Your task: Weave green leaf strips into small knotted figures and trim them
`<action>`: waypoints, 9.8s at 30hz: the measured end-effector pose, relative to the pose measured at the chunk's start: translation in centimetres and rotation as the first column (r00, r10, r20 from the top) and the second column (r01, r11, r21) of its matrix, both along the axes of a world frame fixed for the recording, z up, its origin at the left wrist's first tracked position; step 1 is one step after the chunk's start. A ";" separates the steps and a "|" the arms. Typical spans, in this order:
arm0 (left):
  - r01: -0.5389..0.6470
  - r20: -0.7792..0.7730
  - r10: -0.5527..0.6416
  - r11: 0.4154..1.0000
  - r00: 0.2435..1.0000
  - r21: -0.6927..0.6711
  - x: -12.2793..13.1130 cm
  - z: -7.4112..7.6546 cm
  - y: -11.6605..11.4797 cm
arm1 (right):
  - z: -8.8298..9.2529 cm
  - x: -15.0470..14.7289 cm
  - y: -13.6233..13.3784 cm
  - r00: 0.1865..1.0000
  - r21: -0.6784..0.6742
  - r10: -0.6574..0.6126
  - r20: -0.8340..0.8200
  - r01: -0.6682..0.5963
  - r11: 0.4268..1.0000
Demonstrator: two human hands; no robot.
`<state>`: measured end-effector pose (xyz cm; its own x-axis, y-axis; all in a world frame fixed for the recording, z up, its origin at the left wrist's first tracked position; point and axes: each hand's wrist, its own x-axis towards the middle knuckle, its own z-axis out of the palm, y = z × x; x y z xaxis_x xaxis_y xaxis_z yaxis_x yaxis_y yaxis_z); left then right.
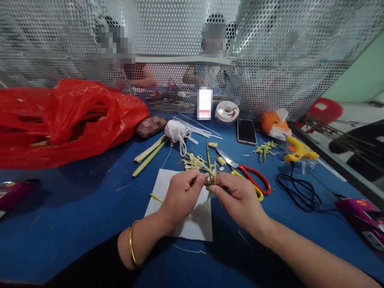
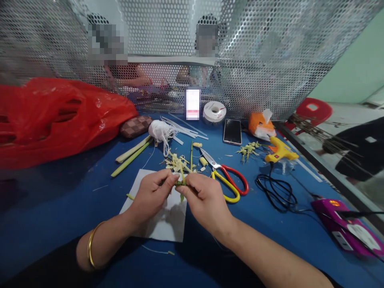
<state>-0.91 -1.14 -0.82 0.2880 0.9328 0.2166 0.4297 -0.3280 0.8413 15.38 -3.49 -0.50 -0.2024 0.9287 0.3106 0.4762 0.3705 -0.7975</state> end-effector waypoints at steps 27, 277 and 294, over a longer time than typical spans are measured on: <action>0.052 0.323 0.066 0.938 0.944 -0.343 0.0 0.5 0.8 | -1.1 0.5 0.5 0.933 0.258 -0.218 0.285 0.144 0.955; 0.500 0.790 0.072 0.739 0.609 -0.452 0.0 -0.1 0.0 | 0.6 0.4 0.6 0.693 -0.521 -0.031 -0.720 -0.511 0.684; 0.467 0.793 0.179 0.725 0.582 -0.506 0.2 0.2 0.0 | 0.5 0.4 1.0 0.747 -0.513 -0.029 -0.665 -0.428 0.744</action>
<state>-0.74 -1.15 -0.58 0.4591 0.8719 -0.1704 -0.4631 0.3985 0.7917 15.80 -2.51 -0.04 -0.3905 0.9042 -0.1729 -0.2092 -0.2700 -0.9398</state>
